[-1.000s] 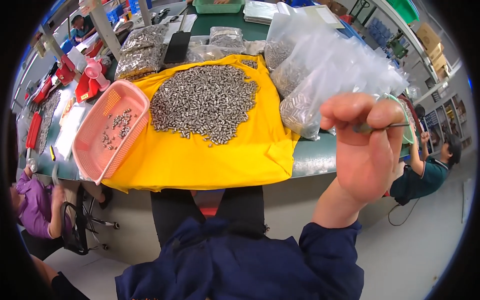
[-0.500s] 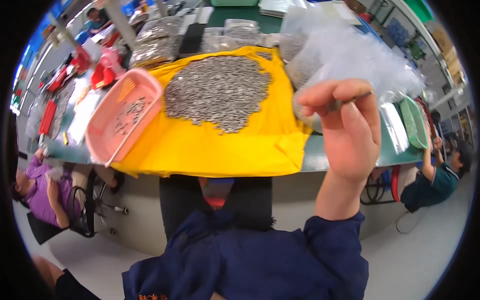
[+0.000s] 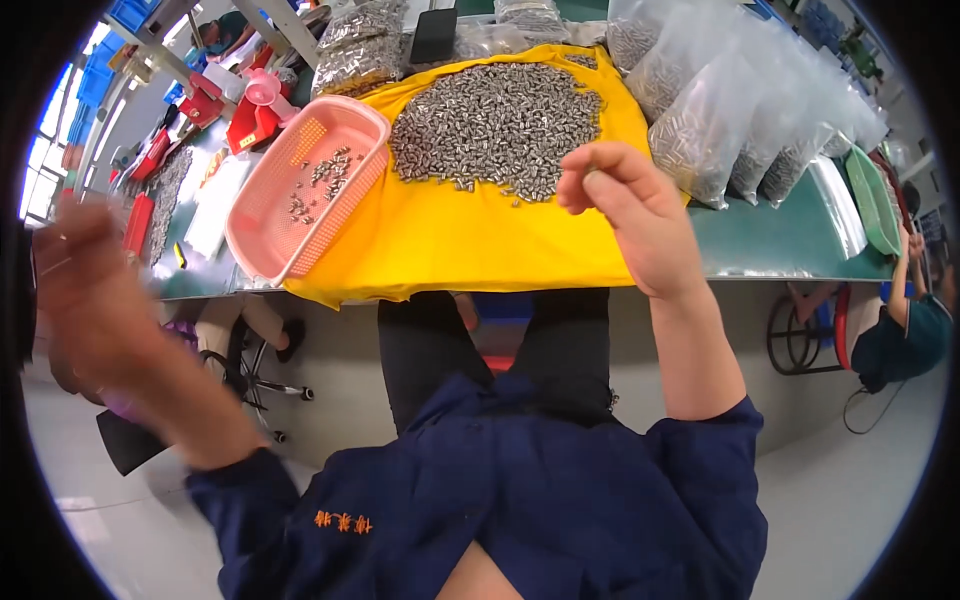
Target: Sorting and inspecting small metal components on a factory assembly line.
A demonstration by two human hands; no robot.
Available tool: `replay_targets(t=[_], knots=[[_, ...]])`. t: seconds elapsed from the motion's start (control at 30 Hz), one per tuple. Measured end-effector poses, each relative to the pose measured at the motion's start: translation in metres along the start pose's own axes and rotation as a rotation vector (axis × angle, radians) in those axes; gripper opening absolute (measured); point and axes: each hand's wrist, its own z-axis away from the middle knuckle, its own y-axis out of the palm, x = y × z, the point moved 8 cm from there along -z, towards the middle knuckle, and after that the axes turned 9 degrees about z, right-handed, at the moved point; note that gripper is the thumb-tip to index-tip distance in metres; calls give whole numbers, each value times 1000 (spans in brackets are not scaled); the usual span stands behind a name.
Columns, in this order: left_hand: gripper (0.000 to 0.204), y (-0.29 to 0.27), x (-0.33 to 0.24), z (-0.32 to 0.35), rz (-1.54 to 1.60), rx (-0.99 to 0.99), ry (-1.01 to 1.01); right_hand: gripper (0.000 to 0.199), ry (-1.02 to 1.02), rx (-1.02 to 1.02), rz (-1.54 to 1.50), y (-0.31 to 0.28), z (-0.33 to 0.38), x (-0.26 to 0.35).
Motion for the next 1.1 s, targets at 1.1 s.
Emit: replay_targets(t=[1.1], knots=[[11,-73,344,151,160,-35,-1147,6,270,79,16,18,-103,-152]])
